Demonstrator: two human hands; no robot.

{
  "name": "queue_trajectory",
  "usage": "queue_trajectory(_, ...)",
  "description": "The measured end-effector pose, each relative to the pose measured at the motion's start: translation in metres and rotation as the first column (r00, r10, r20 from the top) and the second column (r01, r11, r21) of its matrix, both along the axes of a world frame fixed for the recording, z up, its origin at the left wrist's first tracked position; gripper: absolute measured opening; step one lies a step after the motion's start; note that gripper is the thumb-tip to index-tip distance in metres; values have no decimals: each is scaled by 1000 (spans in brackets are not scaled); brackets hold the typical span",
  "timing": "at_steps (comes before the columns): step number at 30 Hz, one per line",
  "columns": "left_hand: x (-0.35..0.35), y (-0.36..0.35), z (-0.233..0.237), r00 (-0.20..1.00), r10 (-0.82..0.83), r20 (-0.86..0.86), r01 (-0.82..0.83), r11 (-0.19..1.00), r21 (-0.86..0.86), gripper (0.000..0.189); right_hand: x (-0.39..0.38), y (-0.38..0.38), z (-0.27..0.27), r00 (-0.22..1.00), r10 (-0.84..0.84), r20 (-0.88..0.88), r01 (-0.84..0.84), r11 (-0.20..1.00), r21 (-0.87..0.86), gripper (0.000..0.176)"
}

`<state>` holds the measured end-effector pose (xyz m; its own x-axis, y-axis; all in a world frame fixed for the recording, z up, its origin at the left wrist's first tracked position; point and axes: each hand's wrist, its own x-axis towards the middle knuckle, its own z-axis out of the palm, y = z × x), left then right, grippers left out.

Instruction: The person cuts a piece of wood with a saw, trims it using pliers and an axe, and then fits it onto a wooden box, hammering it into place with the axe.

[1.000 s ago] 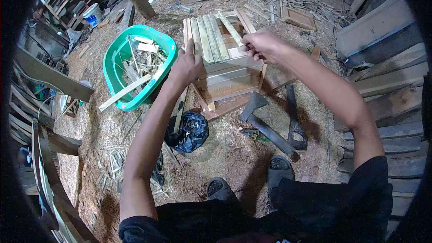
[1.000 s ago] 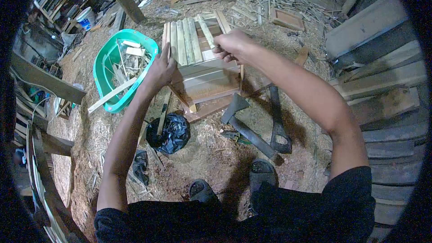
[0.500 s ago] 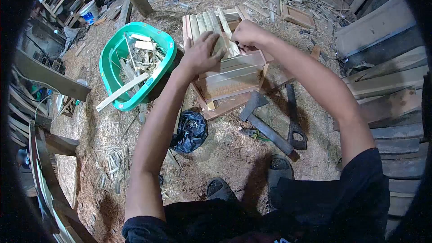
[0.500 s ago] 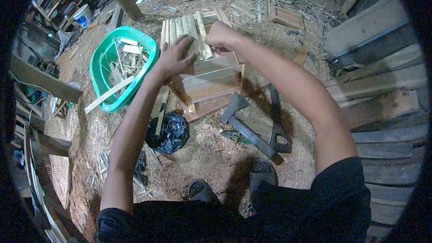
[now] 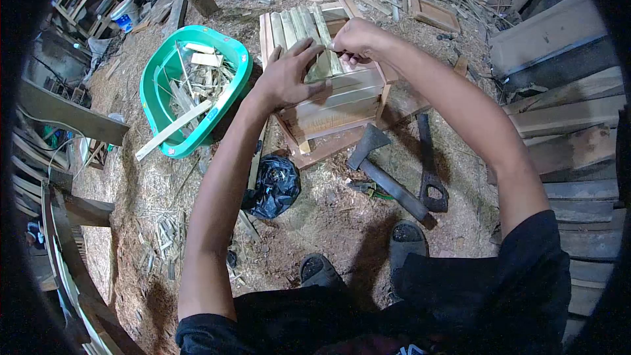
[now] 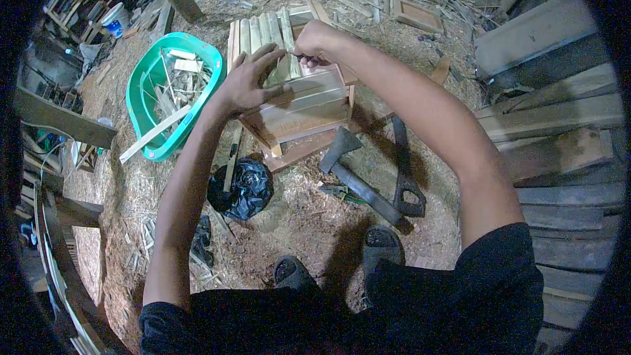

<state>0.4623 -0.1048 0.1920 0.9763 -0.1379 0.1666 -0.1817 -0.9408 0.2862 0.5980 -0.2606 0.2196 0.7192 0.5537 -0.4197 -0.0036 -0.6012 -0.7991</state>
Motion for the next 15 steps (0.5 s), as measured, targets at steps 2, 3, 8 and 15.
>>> queue_trajectory(2, -1, -2, 1, 1000, 6, -2, -6, 1000, 18, 81, 1, 0, -3, 1000, 12, 10, -12, 1000, 24, 12)
queue_trajectory(3, -2, -3, 2, 1000, 9, -4, -9, 1000, 27, 80, 2, 0, -5, 1000, 18, 14, -19, 999, 35, 11)
queue_trajectory(8, -4, -8, 5, 999, -22, 24, 21, 999, 27, 77, 2, 1, -9, 1000, 3, 30, -6, 997, 74, 10)
queue_trajectory(15, -5, -9, 4, 999, -31, 43, 29, 999, 41, 81, 6, 0, -13, 985, 89, 151, -92, 996, 12, 13)
